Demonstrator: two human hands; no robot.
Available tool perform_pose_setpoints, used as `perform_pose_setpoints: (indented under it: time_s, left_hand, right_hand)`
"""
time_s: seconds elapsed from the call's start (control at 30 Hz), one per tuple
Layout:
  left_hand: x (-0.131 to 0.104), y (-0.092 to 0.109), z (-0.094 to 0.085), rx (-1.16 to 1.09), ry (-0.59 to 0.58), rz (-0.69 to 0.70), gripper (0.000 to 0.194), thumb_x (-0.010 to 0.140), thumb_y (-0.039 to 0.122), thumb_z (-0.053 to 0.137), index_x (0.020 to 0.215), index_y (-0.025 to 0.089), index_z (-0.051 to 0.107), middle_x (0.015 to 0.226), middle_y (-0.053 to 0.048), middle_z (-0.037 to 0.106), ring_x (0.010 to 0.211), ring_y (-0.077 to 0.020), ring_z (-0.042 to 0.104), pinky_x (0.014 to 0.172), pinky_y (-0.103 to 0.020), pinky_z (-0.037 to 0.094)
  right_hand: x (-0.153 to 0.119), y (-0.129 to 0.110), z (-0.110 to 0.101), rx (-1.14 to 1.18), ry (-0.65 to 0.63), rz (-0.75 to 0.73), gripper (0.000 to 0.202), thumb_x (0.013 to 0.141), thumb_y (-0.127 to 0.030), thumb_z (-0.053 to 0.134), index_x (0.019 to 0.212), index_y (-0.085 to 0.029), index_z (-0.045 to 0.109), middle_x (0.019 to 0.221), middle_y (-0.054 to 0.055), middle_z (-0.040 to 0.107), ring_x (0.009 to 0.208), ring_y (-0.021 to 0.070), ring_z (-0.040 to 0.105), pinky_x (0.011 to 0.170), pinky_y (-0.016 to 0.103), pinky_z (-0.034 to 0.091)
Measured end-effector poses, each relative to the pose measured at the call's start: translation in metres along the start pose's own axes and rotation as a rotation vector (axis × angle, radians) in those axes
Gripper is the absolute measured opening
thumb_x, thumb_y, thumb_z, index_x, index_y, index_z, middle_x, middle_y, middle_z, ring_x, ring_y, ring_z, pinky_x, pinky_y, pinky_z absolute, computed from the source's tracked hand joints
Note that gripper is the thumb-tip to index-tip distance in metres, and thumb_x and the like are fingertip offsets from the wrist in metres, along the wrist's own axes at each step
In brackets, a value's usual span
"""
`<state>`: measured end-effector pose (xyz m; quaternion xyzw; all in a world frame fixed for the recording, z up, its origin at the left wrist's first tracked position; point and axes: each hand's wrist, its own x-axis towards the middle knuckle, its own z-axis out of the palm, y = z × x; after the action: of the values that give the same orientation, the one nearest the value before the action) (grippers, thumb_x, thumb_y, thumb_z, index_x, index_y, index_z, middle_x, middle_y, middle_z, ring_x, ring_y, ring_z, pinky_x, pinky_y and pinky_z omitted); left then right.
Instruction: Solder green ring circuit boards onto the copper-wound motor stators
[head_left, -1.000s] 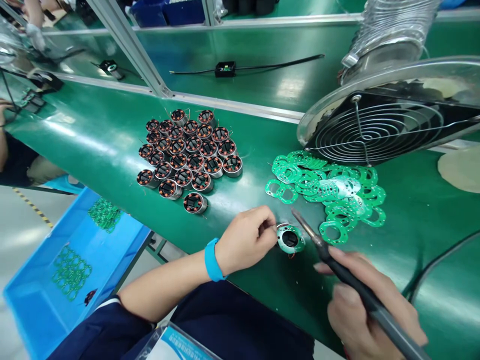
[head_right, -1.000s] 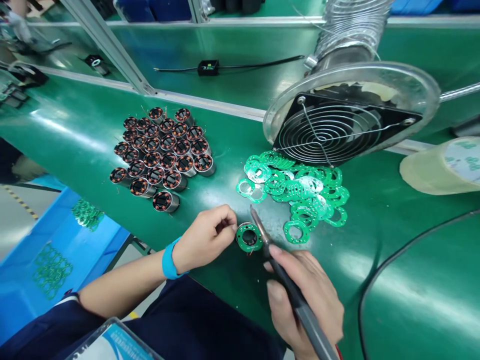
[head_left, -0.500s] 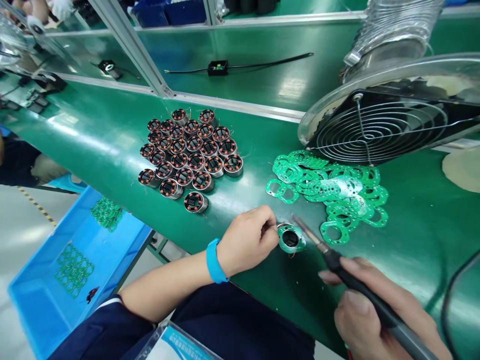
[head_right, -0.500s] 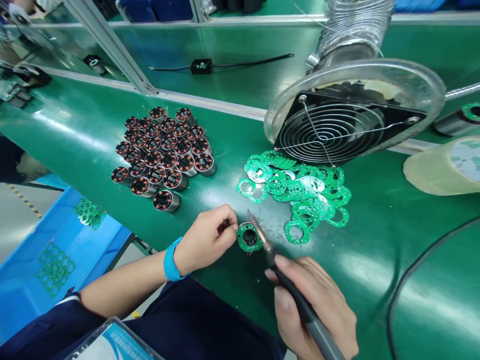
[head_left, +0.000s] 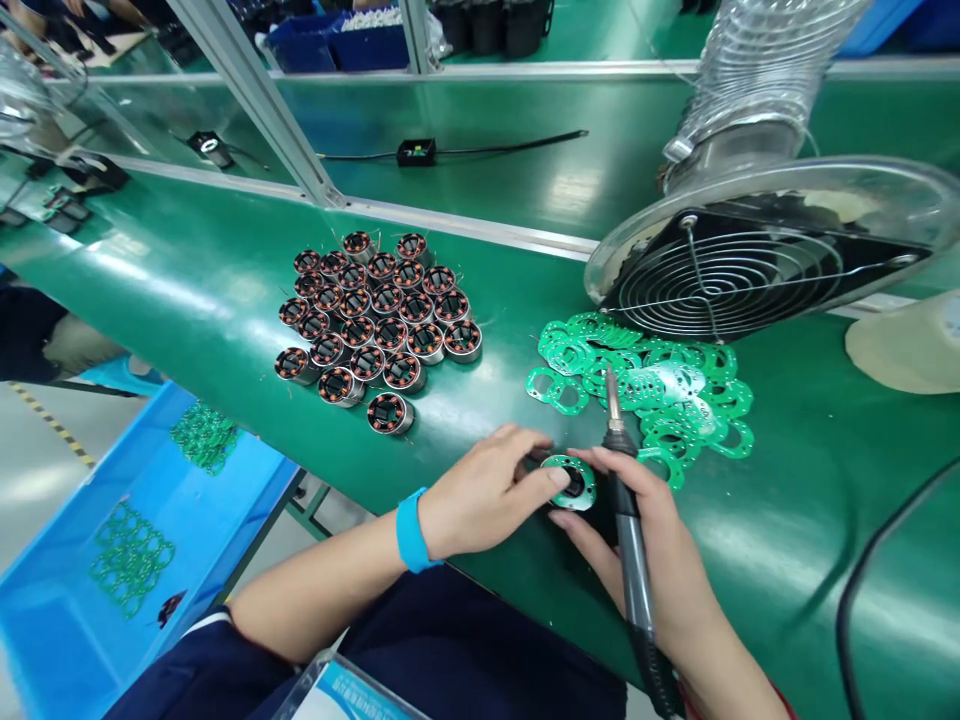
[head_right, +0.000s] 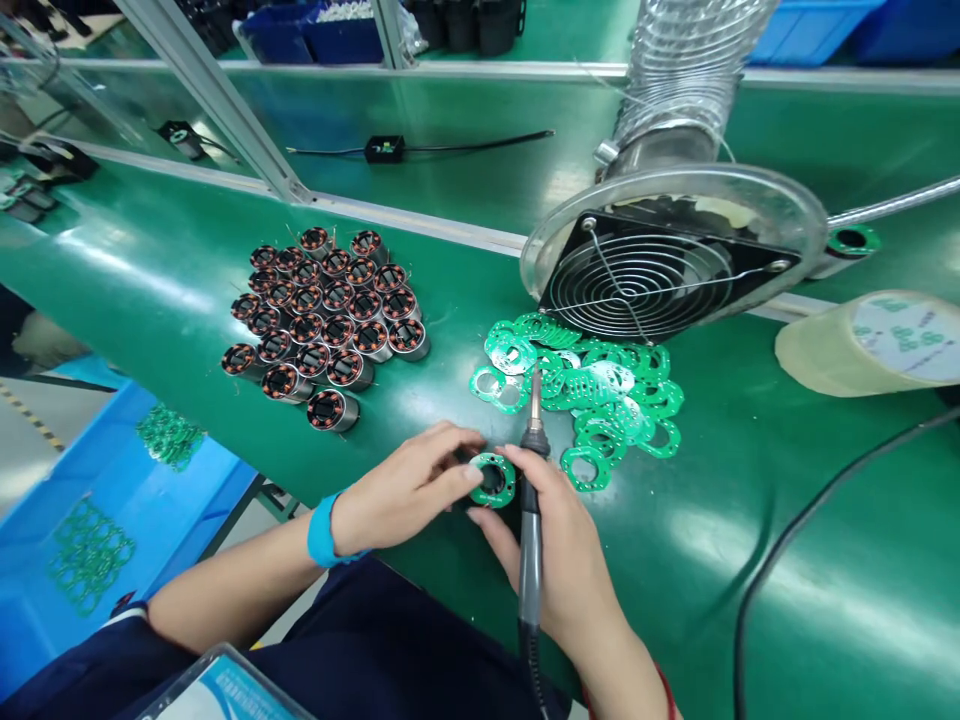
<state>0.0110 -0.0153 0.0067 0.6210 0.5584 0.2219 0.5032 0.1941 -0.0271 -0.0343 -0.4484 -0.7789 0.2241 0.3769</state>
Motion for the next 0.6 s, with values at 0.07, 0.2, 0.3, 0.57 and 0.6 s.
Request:
perform_pose_setpoints:
  time_s: [0.07, 0.2, 0.3, 0.57, 0.6]
  left_hand:
    - [-0.001, 0.002, 0.0, 0.019, -0.051, 0.0, 0.037, 0.091, 0.032, 0.053, 0.12, 0.011, 0.062, 0.103, -0.011, 0.062, 0.094, -0.0218, 0.06, 0.087, -0.036, 0.051]
    - [-0.001, 0.001, 0.004, -0.173, -0.125, -0.06, 0.048, 0.089, 0.03, 0.053, 0.134, 0.012, 0.056, 0.119, -0.013, 0.062, 0.098, -0.0218, 0.061, 0.093, -0.038, 0.05]
    - [0.001, 0.0, 0.007, -0.41, -0.177, -0.082, 0.052, 0.088, 0.029, 0.053, 0.136, 0.009, 0.055, 0.127, -0.014, 0.062, 0.108, -0.0234, 0.06, 0.097, -0.037, 0.049]
    - [-0.001, 0.011, 0.003, -0.767, -0.201, -0.237, 0.041, 0.081, 0.004, 0.044, 0.109, 0.018, 0.071, 0.089, -0.002, 0.069, 0.08, -0.0123, 0.062, 0.077, -0.025, 0.055]
    - [-0.001, 0.013, 0.003, -0.789, -0.201, -0.244, 0.041, 0.079, 0.002, 0.045, 0.105, 0.019, 0.072, 0.085, -0.001, 0.068, 0.077, -0.0115, 0.062, 0.075, -0.024, 0.055]
  right_hand:
    - [0.0, -0.001, 0.002, -0.023, 0.047, -0.019, 0.04, 0.091, -0.035, 0.063, 0.127, -0.025, 0.05, 0.105, 0.009, 0.072, 0.093, 0.0226, 0.072, 0.076, 0.034, 0.06]
    - [0.0, -0.002, 0.001, 0.006, 0.088, -0.044, 0.036, 0.088, -0.032, 0.067, 0.121, -0.024, 0.053, 0.103, 0.009, 0.074, 0.091, 0.023, 0.074, 0.078, 0.035, 0.061]
    - [-0.001, -0.004, -0.003, 0.046, 0.123, -0.063, 0.043, 0.086, -0.029, 0.07, 0.124, -0.023, 0.053, 0.106, 0.009, 0.074, 0.096, 0.0234, 0.074, 0.083, 0.037, 0.061]
    - [0.001, -0.015, -0.013, 0.126, 0.068, -0.08, 0.047, 0.088, -0.018, 0.066, 0.131, -0.025, 0.05, 0.115, 0.01, 0.073, 0.105, 0.023, 0.072, 0.088, 0.038, 0.061]
    - [0.001, -0.016, -0.013, 0.116, 0.059, -0.077, 0.044, 0.088, -0.019, 0.066, 0.129, -0.024, 0.052, 0.113, 0.01, 0.074, 0.103, 0.0231, 0.073, 0.087, 0.037, 0.062]
